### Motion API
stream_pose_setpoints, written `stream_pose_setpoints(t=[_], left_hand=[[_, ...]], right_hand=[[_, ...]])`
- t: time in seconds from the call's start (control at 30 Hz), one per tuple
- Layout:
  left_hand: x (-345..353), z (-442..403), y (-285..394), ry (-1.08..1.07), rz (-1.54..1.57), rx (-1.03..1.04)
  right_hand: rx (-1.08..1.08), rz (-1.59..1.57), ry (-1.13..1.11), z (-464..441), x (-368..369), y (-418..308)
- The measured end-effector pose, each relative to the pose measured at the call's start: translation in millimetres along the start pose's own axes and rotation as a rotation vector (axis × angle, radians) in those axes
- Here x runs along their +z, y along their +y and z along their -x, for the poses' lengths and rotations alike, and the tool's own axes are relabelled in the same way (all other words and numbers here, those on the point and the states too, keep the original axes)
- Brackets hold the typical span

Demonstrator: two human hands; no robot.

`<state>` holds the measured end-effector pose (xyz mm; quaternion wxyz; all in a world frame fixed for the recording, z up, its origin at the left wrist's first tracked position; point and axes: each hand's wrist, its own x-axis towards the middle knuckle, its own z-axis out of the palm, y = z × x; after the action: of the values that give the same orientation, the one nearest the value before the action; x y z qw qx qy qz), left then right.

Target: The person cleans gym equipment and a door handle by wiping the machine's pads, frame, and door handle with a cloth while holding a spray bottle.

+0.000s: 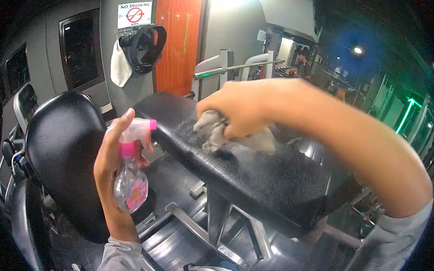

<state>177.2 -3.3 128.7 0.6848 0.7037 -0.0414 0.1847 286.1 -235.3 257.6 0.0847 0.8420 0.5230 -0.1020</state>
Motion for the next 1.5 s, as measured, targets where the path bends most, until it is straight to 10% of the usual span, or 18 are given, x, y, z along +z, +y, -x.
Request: stream_pose_setpoints(t=[0.27,0.63,0.97,1.23,1.5], left_hand=[[30.2,4.5,-6.6,0.014,0.037,0.025],[61.1,30.6,9.9,0.192,-0.074,-0.004],[68.2,68.9,10.2,0.289,-0.077,-0.021],[83.2,81.3,8.9,0.306,-0.083,0.009],[100.6,90.8,7.2,0.308,-0.076,0.079]], right_hand=[[-0.180,-0.319,-0.043,8.8,2.5,85.4],[-0.661,-0.157,0.710,-110.8,68.8,92.0],[-0.523,-0.407,0.206,-4.7,47.0,99.7],[-0.687,-0.445,0.614,-68.2,76.2,120.9],[-0.815,-0.469,0.257,-16.9,63.0,82.0]])
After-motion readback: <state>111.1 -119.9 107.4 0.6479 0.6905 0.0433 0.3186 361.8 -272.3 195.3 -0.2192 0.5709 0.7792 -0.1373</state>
